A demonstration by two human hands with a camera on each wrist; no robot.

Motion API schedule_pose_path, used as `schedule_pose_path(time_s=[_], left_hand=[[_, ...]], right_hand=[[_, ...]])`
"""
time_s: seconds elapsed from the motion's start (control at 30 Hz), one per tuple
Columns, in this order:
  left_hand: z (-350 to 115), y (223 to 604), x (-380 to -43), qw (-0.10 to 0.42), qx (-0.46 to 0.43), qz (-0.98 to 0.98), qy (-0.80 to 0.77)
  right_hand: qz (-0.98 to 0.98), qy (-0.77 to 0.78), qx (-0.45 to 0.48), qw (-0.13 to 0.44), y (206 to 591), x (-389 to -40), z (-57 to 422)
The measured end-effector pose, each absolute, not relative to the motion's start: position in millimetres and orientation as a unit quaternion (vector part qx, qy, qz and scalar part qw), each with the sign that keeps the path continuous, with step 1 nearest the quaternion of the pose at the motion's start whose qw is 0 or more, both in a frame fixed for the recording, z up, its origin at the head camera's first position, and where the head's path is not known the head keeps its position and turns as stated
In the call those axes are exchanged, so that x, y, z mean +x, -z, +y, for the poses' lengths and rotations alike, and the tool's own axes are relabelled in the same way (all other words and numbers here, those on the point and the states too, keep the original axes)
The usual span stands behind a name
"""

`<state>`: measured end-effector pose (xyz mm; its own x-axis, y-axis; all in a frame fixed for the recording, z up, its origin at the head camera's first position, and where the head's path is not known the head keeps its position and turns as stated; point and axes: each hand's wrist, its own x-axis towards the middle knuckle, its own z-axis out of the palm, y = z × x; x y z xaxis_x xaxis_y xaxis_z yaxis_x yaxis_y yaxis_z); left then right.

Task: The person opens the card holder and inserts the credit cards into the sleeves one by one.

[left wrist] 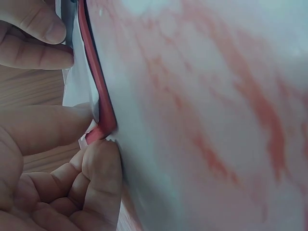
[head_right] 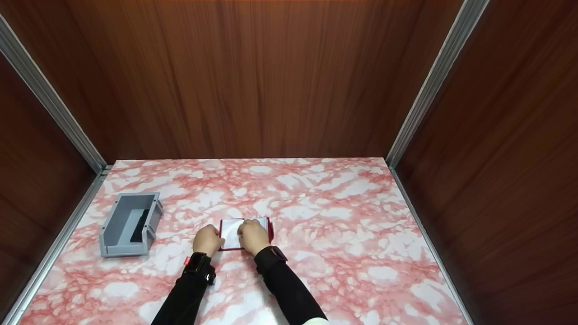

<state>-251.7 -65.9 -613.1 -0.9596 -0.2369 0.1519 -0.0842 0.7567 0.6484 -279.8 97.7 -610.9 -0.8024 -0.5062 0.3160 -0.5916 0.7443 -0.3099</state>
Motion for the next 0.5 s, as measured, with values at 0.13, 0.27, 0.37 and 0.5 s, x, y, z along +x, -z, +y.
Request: schedule_pose_path(time_s=[0.13, 0.27, 0.37, 0.5], left_hand=[[-65.0, 612.4, -252.5, 0.104, 0.093, -0.93, 0.34], [-65.4, 610.6, -252.9, 0.087, 0.101, -0.931, 0.341], [-66.0, 609.7, -252.7, 0.079, 0.102, -0.933, 0.337], [-66.3, 609.6, -252.2, 0.085, 0.098, -0.934, 0.332]], right_hand=[[-0.927, -0.202, 0.298, 0.107, 611.7, -280.6, 98.6], [-0.925, -0.199, 0.305, 0.106, 611.9, -280.6, 99.2], [-0.925, -0.194, 0.31, 0.102, 611.7, -280.6, 99.6], [-0.921, -0.192, 0.323, 0.105, 609.1, -281.6, 100.9]])
